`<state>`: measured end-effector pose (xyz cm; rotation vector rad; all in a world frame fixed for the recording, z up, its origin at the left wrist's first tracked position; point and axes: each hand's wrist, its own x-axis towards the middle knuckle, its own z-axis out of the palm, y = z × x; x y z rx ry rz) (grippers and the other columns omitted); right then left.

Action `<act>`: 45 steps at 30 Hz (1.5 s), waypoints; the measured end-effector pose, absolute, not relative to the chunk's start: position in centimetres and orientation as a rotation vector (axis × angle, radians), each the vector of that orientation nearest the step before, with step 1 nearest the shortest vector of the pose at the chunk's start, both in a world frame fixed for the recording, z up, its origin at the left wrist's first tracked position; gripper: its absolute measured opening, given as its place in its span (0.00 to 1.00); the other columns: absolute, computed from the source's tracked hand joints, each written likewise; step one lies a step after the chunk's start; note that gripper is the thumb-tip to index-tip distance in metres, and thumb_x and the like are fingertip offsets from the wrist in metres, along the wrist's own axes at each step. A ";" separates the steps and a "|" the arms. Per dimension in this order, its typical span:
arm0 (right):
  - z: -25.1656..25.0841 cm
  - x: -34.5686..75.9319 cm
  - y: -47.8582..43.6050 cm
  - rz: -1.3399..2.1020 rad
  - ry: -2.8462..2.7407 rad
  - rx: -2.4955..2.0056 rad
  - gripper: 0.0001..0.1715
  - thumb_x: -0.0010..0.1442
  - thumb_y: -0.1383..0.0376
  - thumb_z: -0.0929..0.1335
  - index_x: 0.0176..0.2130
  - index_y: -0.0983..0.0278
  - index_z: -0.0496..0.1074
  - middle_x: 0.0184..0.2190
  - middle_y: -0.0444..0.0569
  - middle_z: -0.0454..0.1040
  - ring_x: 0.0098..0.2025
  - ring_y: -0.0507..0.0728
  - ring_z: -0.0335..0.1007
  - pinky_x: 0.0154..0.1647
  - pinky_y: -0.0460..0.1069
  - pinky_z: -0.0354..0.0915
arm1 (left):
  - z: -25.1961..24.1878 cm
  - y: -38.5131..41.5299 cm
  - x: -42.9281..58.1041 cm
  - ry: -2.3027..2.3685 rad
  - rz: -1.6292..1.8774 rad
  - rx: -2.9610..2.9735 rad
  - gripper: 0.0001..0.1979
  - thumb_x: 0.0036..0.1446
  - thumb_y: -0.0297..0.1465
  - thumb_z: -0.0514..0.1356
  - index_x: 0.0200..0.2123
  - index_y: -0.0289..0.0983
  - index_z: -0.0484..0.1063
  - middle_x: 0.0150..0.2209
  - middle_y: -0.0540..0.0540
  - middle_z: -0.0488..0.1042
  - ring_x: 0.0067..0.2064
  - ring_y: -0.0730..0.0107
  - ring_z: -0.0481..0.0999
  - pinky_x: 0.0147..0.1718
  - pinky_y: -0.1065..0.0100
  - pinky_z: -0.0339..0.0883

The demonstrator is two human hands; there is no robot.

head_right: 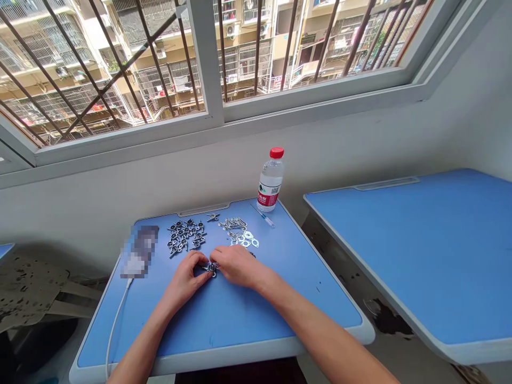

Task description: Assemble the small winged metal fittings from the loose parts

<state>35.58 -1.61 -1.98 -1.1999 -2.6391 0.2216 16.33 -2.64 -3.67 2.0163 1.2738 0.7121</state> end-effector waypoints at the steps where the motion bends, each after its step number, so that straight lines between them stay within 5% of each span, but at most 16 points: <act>1: -1.9 35.6 -1.7 0.211 -2.665 -1.191 0.13 0.57 0.77 0.64 0.40 0.65 0.73 0.37 0.49 0.77 0.30 0.53 0.69 0.26 0.46 0.49 | -3.7 -2.6 16.3 1.277 0.713 2.019 0.06 0.52 0.24 0.60 0.35 0.38 0.68 0.38 0.48 0.69 0.40 0.66 0.71 0.42 0.65 0.67; 9: -1.1 36.5 -2.0 0.325 -2.619 -1.221 0.16 0.57 0.77 0.64 0.44 0.63 0.72 0.41 0.48 0.76 0.33 0.52 0.70 0.29 0.46 0.51 | -3.6 -2.8 16.4 1.252 0.710 2.047 0.08 0.52 0.27 0.62 0.38 0.38 0.71 0.39 0.47 0.70 0.41 0.65 0.71 0.42 0.64 0.68; 17: 0.0 36.5 -2.6 0.398 -2.695 -1.436 0.08 0.63 0.65 0.66 0.42 0.64 0.74 0.40 0.51 0.75 0.37 0.56 0.72 0.30 0.48 0.52 | -3.5 -3.1 16.9 1.304 0.726 2.144 0.06 0.54 0.26 0.62 0.37 0.38 0.72 0.40 0.45 0.71 0.42 0.63 0.73 0.43 0.62 0.68; 29: -0.2 35.4 -3.7 0.382 -2.772 -1.524 0.09 0.64 0.69 0.63 0.40 0.67 0.73 0.39 0.53 0.76 0.37 0.60 0.75 0.29 0.49 0.54 | -4.3 -3.6 16.8 1.382 0.706 2.275 0.04 0.55 0.29 0.63 0.35 0.39 0.70 0.40 0.46 0.71 0.42 0.62 0.72 0.42 0.61 0.69; 36: -1.1 35.5 -4.1 0.339 -2.749 -1.490 0.04 0.63 0.69 0.66 0.37 0.67 0.72 0.35 0.51 0.76 0.32 0.59 0.74 0.25 0.49 0.49 | -3.6 -4.2 17.1 1.433 0.725 2.345 0.16 0.51 0.28 0.66 0.44 0.40 0.71 0.45 0.44 0.72 0.48 0.55 0.70 0.44 0.54 0.66; 45: -2.2 35.5 -4.5 0.250 -2.752 -1.431 0.06 0.59 0.74 0.65 0.34 0.65 0.70 0.29 0.48 0.74 0.22 0.54 0.66 0.22 0.50 0.36 | -4.0 -4.2 17.7 1.392 0.734 2.243 0.12 0.52 0.25 0.63 0.41 0.39 0.72 0.41 0.44 0.73 0.44 0.57 0.70 0.42 0.57 0.68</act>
